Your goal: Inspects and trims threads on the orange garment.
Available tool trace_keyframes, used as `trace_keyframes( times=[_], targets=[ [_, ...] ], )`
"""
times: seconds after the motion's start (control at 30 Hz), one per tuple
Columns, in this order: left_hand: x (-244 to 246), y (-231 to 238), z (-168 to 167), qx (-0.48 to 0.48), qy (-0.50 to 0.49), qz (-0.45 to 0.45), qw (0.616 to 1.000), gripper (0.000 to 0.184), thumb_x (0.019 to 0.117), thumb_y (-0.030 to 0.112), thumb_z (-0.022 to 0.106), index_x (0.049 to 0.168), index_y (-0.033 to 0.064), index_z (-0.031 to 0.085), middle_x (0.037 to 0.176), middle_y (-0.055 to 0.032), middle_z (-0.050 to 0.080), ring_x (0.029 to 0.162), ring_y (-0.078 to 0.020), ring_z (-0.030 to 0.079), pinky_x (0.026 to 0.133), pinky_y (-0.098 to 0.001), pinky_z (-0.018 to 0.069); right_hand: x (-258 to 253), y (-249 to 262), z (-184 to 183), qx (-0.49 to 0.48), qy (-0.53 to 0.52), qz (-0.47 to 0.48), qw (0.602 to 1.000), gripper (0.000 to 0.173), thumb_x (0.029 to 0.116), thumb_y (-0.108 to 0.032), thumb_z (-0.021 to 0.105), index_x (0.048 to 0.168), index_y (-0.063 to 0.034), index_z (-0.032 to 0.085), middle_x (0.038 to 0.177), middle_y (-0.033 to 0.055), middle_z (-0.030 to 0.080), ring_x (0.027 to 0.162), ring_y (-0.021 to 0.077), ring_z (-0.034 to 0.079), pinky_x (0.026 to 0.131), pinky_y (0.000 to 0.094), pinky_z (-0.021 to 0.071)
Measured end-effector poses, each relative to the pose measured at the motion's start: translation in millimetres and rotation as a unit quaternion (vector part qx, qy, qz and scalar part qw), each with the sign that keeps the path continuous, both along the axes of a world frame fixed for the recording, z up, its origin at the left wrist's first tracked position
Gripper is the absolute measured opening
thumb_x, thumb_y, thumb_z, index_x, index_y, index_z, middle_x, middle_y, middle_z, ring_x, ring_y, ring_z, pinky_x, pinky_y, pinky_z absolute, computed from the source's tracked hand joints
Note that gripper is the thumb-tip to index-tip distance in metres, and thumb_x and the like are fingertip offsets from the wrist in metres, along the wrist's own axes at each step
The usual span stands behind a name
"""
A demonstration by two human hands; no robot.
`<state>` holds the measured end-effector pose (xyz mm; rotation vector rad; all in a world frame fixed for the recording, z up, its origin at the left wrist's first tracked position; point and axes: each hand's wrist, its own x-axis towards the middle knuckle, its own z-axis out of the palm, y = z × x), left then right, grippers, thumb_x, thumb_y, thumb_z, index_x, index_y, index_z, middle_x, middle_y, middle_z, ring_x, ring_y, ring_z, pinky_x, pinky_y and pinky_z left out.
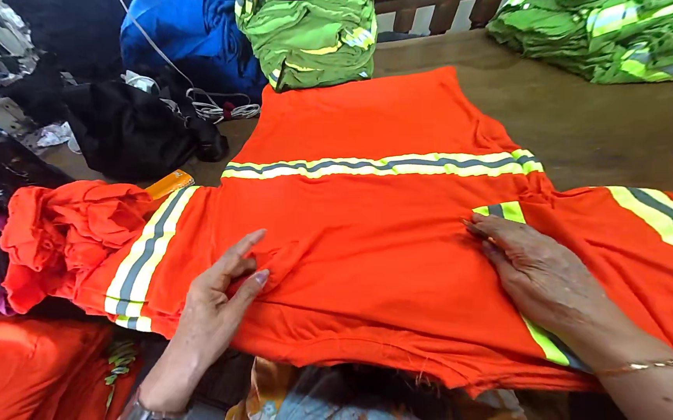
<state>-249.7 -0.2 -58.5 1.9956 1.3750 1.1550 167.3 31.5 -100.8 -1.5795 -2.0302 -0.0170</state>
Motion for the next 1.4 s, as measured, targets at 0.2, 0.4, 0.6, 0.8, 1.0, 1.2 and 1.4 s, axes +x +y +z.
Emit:
trace_keyframes(
  times=[0.2,0.4,0.6,0.8,1.0,1.2,1.4],
  targets=[
    [-8.5,26.1,19.2,0.011,0.048,-0.087,0.995,0.042,0.0985,0.016,0.060,0.140,0.0122,0.064,0.145,0.0003,0.060,0.134,-0.0138,0.056,0.109,-0.0319,0.0498,-0.2,-0.2,3.2,-0.008,0.014,-0.005,1.000,0.045,0.1086,-0.023,0.035,0.133,-0.0021,0.066,0.145,0.0149,0.061,0.140,0.0319,0.053,0.117,0.0555,0.0392],
    [-37.0,57.9,24.5,-0.076,-0.004,-0.009,0.997,0.056,0.0929,-0.008,0.057,0.146,0.0091,0.055,0.152,-0.0018,0.053,0.123,-0.0127,0.063,0.097,-0.0320,0.0561,-4.2,2.1,5.7,-0.026,0.003,-0.030,0.999,0.041,0.1090,-0.021,0.038,0.134,-0.0071,0.067,0.149,0.0155,0.056,0.141,0.0345,0.051,0.113,0.0603,0.0402],
    [-47.9,63.0,24.3,-0.036,0.110,0.000,0.993,0.059,0.0889,0.008,0.061,0.147,0.0150,0.057,0.152,-0.0006,0.054,0.133,-0.0147,0.057,0.104,-0.0367,0.0538,-5.6,5.1,2.9,-0.029,-0.015,-0.052,0.998,0.037,0.1077,-0.019,0.043,0.134,-0.0130,0.068,0.149,0.0175,0.056,0.142,0.0374,0.049,0.113,0.0611,0.0402],
    [-66.9,71.6,4.9,-0.010,0.273,-0.004,0.962,0.063,0.0863,0.018,0.063,0.147,0.0021,0.053,0.150,-0.0202,0.051,0.130,-0.0384,0.056,0.103,-0.0622,0.0459,-8.8,6.7,4.5,-0.025,0.022,-0.051,0.998,0.033,0.1056,-0.016,0.049,0.131,-0.0124,0.070,0.146,0.0204,0.058,0.141,0.0398,0.050,0.111,0.0629,0.0410],
    [35.1,29.9,80.1,0.069,0.287,-0.021,0.955,0.050,0.0884,-0.003,0.060,0.135,-0.0197,0.052,0.143,-0.0452,0.041,0.134,-0.0553,0.043,0.115,-0.0553,0.0361,33.9,-23.2,56.7,-0.093,0.436,0.005,0.895,0.029,0.1083,-0.012,0.041,0.124,-0.0069,0.066,0.103,0.0056,0.073,0.077,0.0127,0.068,0.067,0.0286,0.0574],
    [131.8,42.2,37.5,0.070,0.204,-0.282,0.935,0.045,0.1026,0.030,0.061,0.137,0.0017,0.062,0.145,-0.0284,0.052,0.131,-0.0407,0.055,0.106,-0.0541,0.0481,158.7,-50.0,96.6,-0.011,0.339,-0.262,0.903,0.012,0.1017,-0.007,0.059,0.106,-0.0011,0.069,0.073,0.0039,0.059,0.054,0.0089,0.047,0.049,0.0266,0.0399],
    [264.9,50.9,-2.3,0.128,0.257,-0.300,0.909,0.077,0.0992,0.068,0.042,0.151,0.0117,0.051,0.158,-0.0170,0.044,0.145,-0.0386,0.043,0.110,-0.0649,0.0392,302.0,-87.5,86.5,0.069,0.316,-0.488,0.811,0.026,0.0945,-0.006,0.064,0.117,0.0063,0.064,0.096,0.0232,0.064,0.074,0.0299,0.055,0.066,0.0524,0.0471]
  ],
)
